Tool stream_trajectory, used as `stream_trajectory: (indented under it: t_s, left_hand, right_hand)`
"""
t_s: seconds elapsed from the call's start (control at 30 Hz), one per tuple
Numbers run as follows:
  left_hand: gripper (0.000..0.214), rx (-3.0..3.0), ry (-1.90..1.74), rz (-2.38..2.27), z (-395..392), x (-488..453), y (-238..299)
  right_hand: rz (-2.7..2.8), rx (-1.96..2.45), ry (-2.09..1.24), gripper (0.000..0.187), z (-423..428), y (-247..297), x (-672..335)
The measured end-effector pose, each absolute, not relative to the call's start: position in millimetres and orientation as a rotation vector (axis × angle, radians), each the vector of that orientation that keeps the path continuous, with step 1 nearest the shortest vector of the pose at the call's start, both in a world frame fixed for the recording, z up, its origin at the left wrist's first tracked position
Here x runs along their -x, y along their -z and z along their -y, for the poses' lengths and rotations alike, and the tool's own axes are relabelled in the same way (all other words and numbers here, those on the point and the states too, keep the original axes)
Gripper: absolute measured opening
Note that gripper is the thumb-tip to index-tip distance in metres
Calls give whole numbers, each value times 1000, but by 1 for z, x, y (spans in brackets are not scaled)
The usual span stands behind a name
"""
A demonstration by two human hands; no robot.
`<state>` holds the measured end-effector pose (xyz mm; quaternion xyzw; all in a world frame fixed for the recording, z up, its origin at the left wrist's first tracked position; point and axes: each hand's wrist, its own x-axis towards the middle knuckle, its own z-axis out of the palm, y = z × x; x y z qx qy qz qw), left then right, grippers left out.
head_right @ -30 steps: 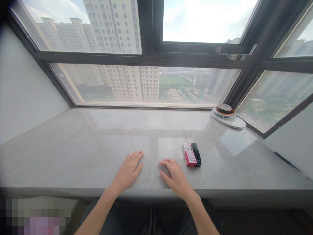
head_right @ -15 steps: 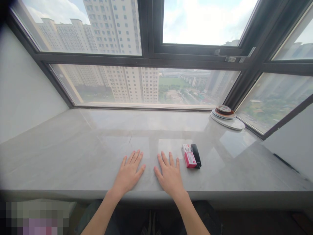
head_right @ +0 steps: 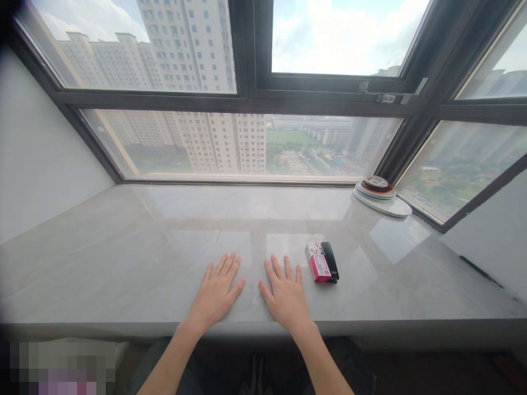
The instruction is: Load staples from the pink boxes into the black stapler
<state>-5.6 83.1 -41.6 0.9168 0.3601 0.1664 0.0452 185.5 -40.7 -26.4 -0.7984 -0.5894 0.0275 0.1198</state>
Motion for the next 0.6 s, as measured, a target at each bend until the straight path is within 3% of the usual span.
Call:
stream_trajectory:
  t_s: [0.6]
  left_hand:
    - [60, -2800, -504, -1094, -83, 6, 43]
  right_hand:
    - [1709, 2329, -81, 61, 41, 27, -186]
